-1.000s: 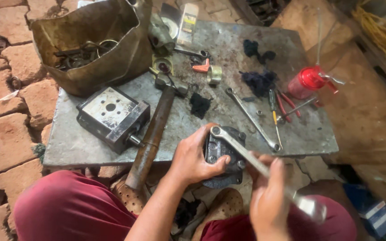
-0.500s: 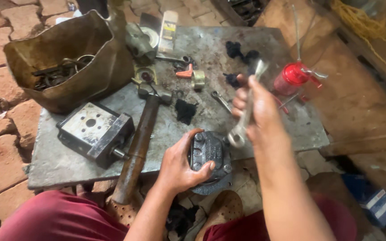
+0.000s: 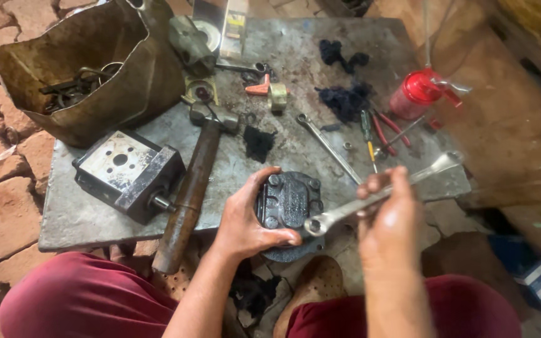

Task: The person assembles a metal pump housing by hand and using a wrench and a screwdriver. They insert internal components, fit a metal cover onto the unit, and tighten several bolts.

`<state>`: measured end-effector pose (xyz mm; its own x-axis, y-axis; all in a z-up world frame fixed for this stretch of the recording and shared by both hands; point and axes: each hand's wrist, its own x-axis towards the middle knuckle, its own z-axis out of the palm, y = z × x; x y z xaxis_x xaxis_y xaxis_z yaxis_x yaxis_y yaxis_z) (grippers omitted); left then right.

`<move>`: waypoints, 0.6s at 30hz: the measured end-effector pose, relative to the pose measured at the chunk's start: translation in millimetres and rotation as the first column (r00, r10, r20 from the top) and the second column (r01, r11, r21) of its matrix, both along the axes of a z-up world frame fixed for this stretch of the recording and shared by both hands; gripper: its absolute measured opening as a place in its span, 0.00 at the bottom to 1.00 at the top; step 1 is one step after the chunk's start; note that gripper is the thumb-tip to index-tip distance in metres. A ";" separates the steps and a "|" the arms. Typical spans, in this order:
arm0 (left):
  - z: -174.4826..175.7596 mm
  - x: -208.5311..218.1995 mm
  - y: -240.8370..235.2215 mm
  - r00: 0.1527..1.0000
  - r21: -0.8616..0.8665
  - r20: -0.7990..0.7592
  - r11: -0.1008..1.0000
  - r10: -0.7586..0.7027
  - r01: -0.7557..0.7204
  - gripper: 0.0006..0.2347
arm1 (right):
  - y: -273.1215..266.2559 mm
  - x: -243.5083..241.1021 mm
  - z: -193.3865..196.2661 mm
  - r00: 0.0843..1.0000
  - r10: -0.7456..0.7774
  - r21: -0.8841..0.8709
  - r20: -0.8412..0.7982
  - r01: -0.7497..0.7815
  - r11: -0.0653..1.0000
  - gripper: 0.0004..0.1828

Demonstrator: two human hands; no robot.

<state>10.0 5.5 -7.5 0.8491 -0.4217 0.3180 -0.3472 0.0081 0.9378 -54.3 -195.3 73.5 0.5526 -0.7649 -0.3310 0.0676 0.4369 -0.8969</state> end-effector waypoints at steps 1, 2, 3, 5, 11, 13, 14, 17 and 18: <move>-0.7 0.4 -0.3 1.000 0.002 0.013 1.000 0.002 -0.002 0.47 | 1.7 1.2 -4.6 0.995 -0.058 -0.003 -0.086 0.058 0.998 0.10; -2.0 -0.3 -0.3 1.000 0.004 0.024 1.000 0.006 -0.006 0.48 | 2.1 0.2 -8.9 0.996 -0.072 -0.001 -0.049 0.072 0.997 0.10; -3.2 -0.9 -0.3 0.999 0.006 0.035 1.000 0.009 -0.009 0.49 | 2.3 -1.3 -13.2 0.996 -0.087 0.000 -0.013 0.087 0.996 0.10; -4.2 -2.1 0.4 1.000 0.016 0.005 1.000 0.004 -0.004 0.49 | 2.1 -5.8 -19.6 0.992 -0.117 -0.019 0.037 0.117 0.993 0.10; -1.4 -0.1 0.0 0.999 0.040 0.027 0.999 0.017 -0.018 0.48 | 6.6 -17.9 -23.8 0.970 -0.216 -0.104 0.112 0.228 0.968 0.11; -1.2 -1.1 1.2 0.999 0.048 0.045 0.999 0.023 -0.025 0.48 | 15.9 -27.8 -23.9 0.951 -0.297 -0.127 0.088 0.307 0.943 0.11; -1.3 -1.1 1.0 0.998 0.051 0.051 0.998 0.027 -0.030 0.47 | 20.6 -33.2 -23.6 0.945 -0.311 -0.123 0.102 0.322 0.939 0.10; -1.6 0.3 1.0 0.996 0.045 0.083 0.998 0.042 -0.046 0.47 | 33.9 -50.9 -22.7 0.935 -0.328 -0.114 0.135 0.344 0.932 0.10; -1.4 0.9 1.7 0.994 0.040 0.096 0.998 0.047 -0.051 0.47 | 37.7 -56.3 -22.7 0.937 -0.320 -0.116 0.140 0.337 0.934 0.11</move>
